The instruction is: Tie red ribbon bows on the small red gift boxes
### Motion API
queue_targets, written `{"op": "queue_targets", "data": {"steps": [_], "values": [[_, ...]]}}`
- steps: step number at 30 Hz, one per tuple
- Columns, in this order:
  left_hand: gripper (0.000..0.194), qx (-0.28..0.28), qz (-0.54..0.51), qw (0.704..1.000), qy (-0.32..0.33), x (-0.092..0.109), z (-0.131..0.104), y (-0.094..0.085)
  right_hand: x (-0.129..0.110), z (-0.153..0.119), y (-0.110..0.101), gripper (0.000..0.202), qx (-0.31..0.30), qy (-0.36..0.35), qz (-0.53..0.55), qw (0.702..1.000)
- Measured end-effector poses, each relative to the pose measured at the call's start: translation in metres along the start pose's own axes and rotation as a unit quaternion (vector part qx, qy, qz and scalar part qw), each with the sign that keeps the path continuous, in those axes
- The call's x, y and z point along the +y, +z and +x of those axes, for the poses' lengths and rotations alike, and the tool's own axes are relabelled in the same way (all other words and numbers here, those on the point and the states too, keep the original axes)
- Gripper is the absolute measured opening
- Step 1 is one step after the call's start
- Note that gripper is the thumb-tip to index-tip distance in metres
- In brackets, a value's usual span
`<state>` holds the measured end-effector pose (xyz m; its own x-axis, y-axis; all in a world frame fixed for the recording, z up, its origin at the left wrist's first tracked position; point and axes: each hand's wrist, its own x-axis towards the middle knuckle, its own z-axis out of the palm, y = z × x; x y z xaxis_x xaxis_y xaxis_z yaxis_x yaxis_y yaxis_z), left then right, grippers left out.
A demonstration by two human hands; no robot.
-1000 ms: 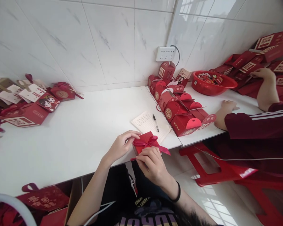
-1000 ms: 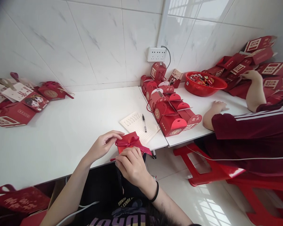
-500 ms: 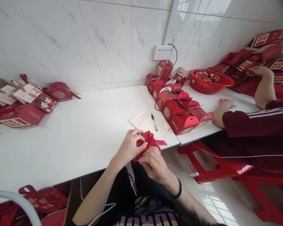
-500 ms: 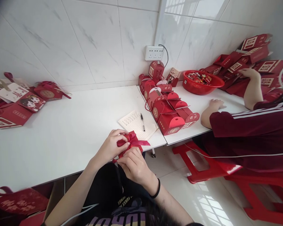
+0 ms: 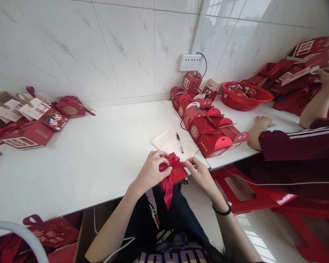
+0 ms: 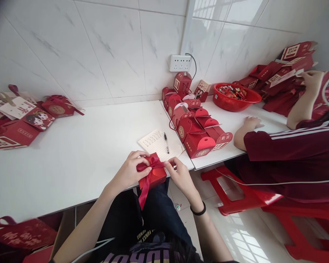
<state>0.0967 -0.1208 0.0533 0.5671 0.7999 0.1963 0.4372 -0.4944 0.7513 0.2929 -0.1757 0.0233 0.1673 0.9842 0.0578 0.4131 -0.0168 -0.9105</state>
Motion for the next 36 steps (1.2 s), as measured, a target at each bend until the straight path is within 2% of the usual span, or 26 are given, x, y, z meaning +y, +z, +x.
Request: {"op": "queue_targets", "data": {"steps": [2,5,9,15,20,22,23,26,27,29,31,33,36], "values": [[0.006,0.004,-0.002,1.000,-0.007,0.000,0.001,0.002,0.001,0.000,0.000,0.035,-0.049,0.042,0.065,0.996],[0.008,0.009,0.001,1.000,-0.012,0.000,0.002,0.004,0.004,-0.006,0.003,0.034,-0.070,0.056,0.156,0.984],[0.010,0.010,0.002,1.000,-0.011,0.001,0.003,0.006,0.009,-0.012,0.004,0.032,-0.067,0.075,0.204,0.974],[0.009,0.012,-0.003,1.000,-0.015,0.002,0.003,0.007,0.007,-0.016,0.003,0.034,-0.026,0.102,0.287,0.952],[0.008,0.004,-0.001,1.000,-0.019,0.002,0.004,0.007,0.009,-0.019,-0.003,0.041,-0.045,0.122,0.348,0.929],[0.005,-0.008,-0.007,1.000,-0.013,0.002,0.003,0.003,0.010,-0.016,-0.009,0.037,-0.047,0.113,0.331,0.936],[0.005,-0.015,-0.015,1.000,-0.008,0.001,0.002,0.000,0.010,-0.013,-0.012,0.034,-0.027,0.094,0.312,0.945],[0.014,-0.031,-0.046,0.998,0.000,-0.003,-0.005,-0.012,0.000,-0.001,-0.024,0.028,0.086,-0.010,0.191,0.978],[0.015,-0.029,-0.048,0.998,0.002,-0.004,-0.008,-0.015,-0.006,0.002,-0.026,0.026,0.106,-0.045,0.137,0.984],[0.018,-0.017,-0.030,0.999,0.014,-0.005,-0.013,-0.020,-0.019,0.007,-0.027,0.024,0.078,-0.096,0.037,0.992],[0.018,-0.003,0.007,0.999,0.034,-0.004,-0.017,-0.022,-0.032,0.011,-0.022,0.022,0.003,-0.130,-0.025,0.991],[0.014,0.006,0.043,0.998,0.050,-0.002,-0.018,-0.020,-0.040,0.013,-0.012,0.019,-0.056,-0.143,-0.047,0.987],[0.009,0.016,0.073,0.995,0.062,-0.001,-0.014,-0.016,-0.043,0.014,0.004,0.018,-0.070,-0.122,-0.031,0.990]]}}
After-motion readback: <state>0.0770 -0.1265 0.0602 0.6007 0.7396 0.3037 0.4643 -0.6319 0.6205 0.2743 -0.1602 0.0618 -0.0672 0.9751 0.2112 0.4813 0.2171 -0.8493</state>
